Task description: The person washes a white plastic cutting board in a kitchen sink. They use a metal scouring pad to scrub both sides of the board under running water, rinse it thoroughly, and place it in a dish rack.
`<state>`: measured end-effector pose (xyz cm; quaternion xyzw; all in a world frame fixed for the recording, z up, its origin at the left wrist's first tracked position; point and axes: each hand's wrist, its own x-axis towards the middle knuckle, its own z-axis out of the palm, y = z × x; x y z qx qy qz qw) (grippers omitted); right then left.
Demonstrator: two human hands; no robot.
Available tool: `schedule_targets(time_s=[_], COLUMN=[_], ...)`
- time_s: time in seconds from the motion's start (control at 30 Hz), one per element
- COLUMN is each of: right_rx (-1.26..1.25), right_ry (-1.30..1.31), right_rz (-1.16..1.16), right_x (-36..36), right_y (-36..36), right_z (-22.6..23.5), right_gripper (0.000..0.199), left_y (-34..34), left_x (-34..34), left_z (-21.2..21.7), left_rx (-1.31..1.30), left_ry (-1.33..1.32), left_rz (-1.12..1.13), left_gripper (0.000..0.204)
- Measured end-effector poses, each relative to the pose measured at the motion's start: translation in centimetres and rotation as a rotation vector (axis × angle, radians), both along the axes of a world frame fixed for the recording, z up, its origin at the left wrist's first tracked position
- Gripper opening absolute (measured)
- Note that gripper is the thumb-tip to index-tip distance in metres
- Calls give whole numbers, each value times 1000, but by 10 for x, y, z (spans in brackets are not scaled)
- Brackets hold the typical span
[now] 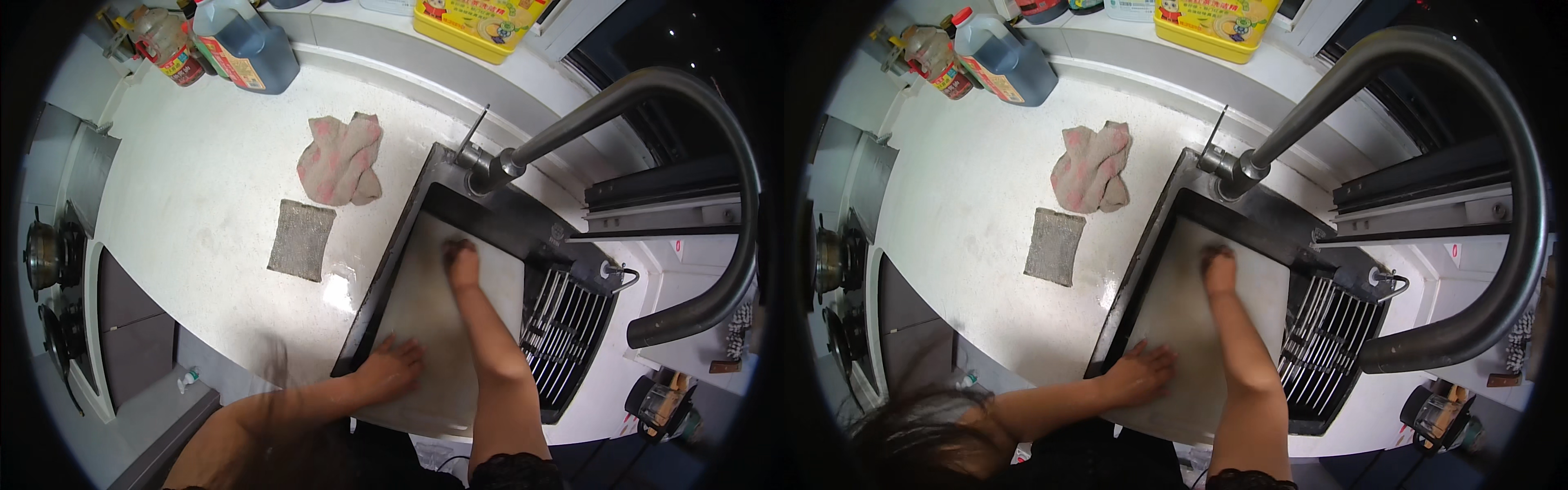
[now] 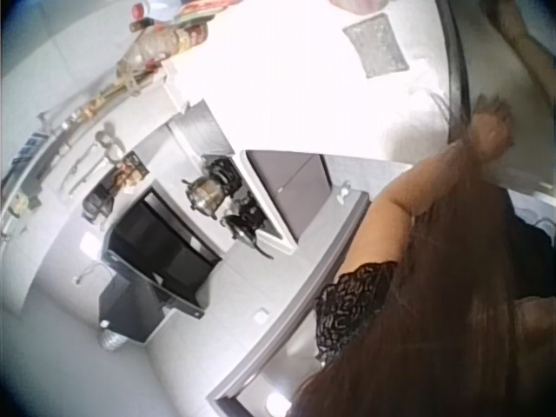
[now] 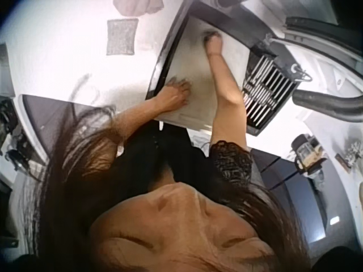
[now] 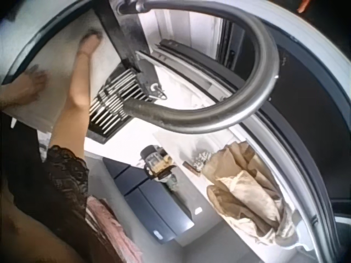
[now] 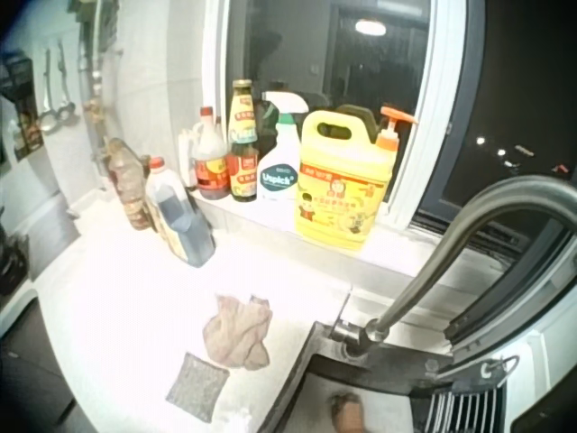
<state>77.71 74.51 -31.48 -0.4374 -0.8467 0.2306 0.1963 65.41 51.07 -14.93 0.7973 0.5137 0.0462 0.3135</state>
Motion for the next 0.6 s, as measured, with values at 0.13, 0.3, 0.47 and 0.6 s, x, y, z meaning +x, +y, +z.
schedule_targets(time_s=[0.13,0.3,0.47,0.6], right_rx=[-35,3,-558,-45], right_ry=[40,3,224,-49], right_rz=[189,122,-299,-6], right_x=[-9,-13,24,19], right_y=[-16,-23,-14,-36], right_z=[20,31,18,22], right_gripper=[19,19,14,14], left_y=[-4,2,-4,1], left_x=[1,0,3,2], left_z=[-8,-7,-3,-5], left_rx=[9,38,21,-3], left_ry=[-1,-20,-7,-31], left_rz=[12,32,27,40], left_gripper=[43,42,41,41])
